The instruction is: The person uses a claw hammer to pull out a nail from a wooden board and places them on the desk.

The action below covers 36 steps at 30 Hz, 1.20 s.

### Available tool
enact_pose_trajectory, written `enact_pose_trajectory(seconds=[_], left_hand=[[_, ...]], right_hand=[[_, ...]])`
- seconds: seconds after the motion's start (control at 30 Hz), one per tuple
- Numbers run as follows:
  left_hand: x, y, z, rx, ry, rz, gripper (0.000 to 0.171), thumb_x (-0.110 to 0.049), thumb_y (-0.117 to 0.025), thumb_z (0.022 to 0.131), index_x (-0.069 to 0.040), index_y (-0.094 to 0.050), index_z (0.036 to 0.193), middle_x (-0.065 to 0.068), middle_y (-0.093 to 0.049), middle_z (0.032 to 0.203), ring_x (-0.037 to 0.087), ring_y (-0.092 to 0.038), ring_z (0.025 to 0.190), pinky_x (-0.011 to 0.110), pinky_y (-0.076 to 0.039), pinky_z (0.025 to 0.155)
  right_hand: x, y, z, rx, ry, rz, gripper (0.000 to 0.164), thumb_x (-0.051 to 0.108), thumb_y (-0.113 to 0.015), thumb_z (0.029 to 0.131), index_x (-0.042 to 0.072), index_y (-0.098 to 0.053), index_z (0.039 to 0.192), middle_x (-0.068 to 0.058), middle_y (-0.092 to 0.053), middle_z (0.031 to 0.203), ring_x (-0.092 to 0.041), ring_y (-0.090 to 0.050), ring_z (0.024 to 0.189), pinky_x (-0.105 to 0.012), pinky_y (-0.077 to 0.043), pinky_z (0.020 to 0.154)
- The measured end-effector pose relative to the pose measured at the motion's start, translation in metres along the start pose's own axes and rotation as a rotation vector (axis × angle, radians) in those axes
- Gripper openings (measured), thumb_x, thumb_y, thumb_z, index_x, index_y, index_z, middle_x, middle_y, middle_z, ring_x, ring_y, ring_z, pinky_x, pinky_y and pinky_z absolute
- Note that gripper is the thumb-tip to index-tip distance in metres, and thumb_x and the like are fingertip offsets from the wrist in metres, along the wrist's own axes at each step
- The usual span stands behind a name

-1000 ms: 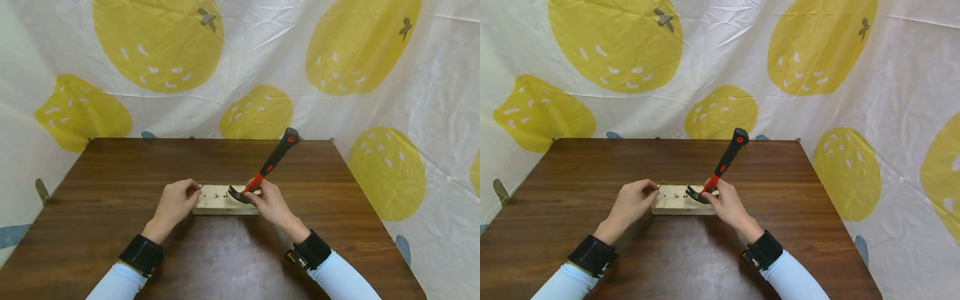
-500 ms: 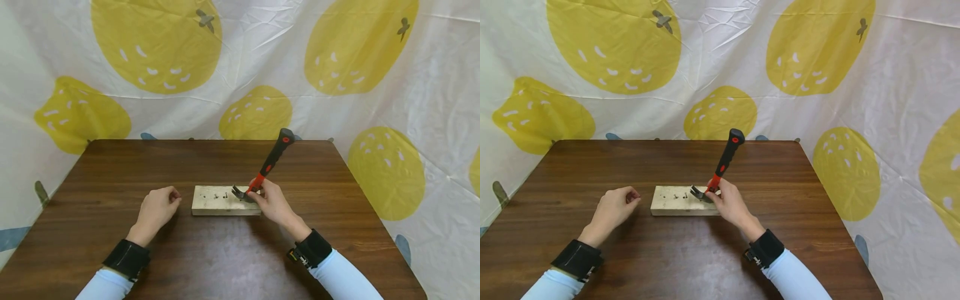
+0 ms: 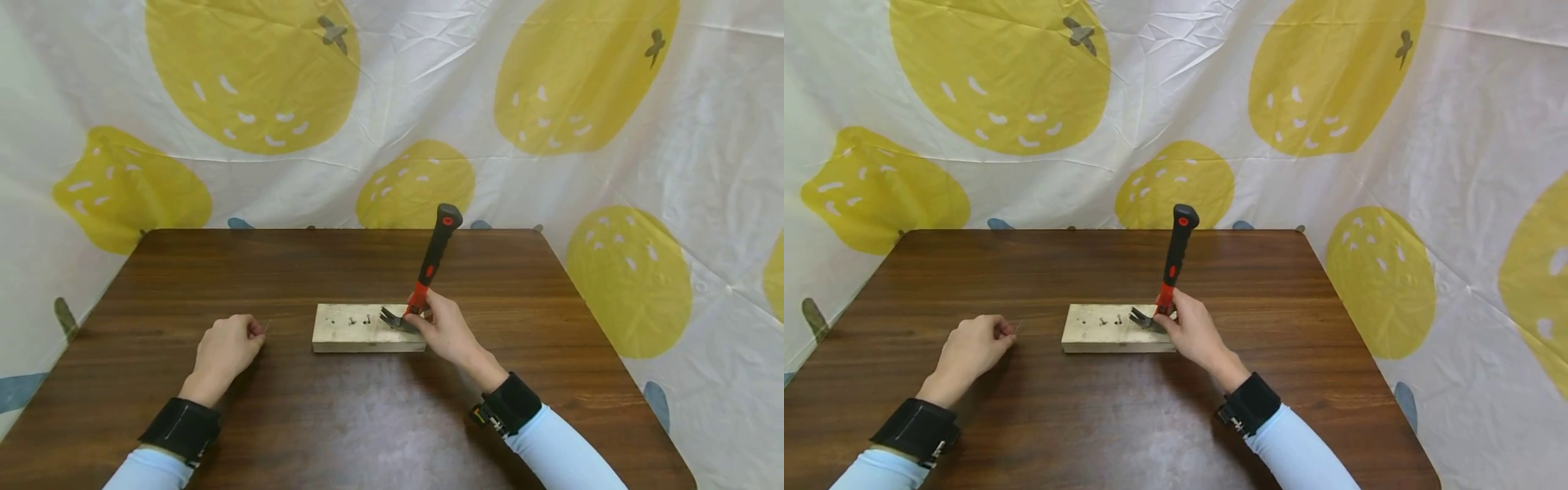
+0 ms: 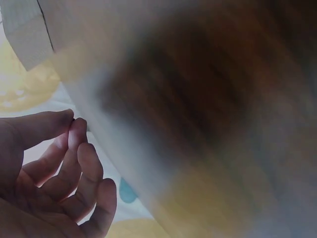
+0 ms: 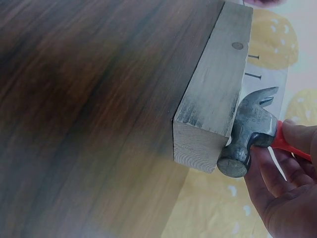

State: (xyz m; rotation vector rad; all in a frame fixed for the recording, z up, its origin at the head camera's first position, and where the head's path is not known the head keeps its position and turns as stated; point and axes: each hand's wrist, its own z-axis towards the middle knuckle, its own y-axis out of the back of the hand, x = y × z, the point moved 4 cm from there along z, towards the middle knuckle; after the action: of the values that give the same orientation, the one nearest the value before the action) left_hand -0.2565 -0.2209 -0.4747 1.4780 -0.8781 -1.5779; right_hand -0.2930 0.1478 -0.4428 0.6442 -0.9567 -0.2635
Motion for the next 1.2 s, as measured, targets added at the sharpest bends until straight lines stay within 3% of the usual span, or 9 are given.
enact_pose_trajectory(seconds=[0.33,0.8,1.2], left_hand=[[0.020,0.005,-0.001,0.046,0.058,0.030,0.009,-0.015,-0.069,0.094,-0.007,-0.073,0.092,0.012,-0.070,0.084,0.027,-0.063,0.065,0.044,-0.050,0.051],[0.044,0.017,-0.001,0.116,0.137,0.036,0.013,-0.015,-0.067,0.094,-0.005,-0.074,0.097,0.018,-0.070,0.091,0.034,-0.064,0.072,0.047,-0.050,0.054],[0.054,0.022,0.001,0.117,0.155,0.056,0.015,-0.016,-0.066,0.092,-0.003,-0.072,0.098,0.024,-0.069,0.096,0.041,-0.065,0.076,0.052,-0.050,0.056]], right_hand=[[0.000,0.000,-0.001,0.014,-0.017,-0.011,0.021,0.002,-0.077,0.092,0.003,-0.066,0.109,-0.003,-0.069,0.088,-0.026,-0.069,0.085,-0.032,-0.058,0.070],[0.002,-0.002,0.001,0.022,-0.014,0.004,0.014,0.002,-0.078,0.091,0.003,-0.069,0.101,-0.008,-0.070,0.086,-0.026,-0.070,0.082,-0.033,-0.059,0.069],[0.005,-0.004,0.001,0.049,0.009,-0.088,0.015,0.000,-0.077,0.091,0.004,-0.067,0.101,-0.003,-0.069,0.091,-0.018,-0.068,0.082,-0.029,-0.058,0.069]])
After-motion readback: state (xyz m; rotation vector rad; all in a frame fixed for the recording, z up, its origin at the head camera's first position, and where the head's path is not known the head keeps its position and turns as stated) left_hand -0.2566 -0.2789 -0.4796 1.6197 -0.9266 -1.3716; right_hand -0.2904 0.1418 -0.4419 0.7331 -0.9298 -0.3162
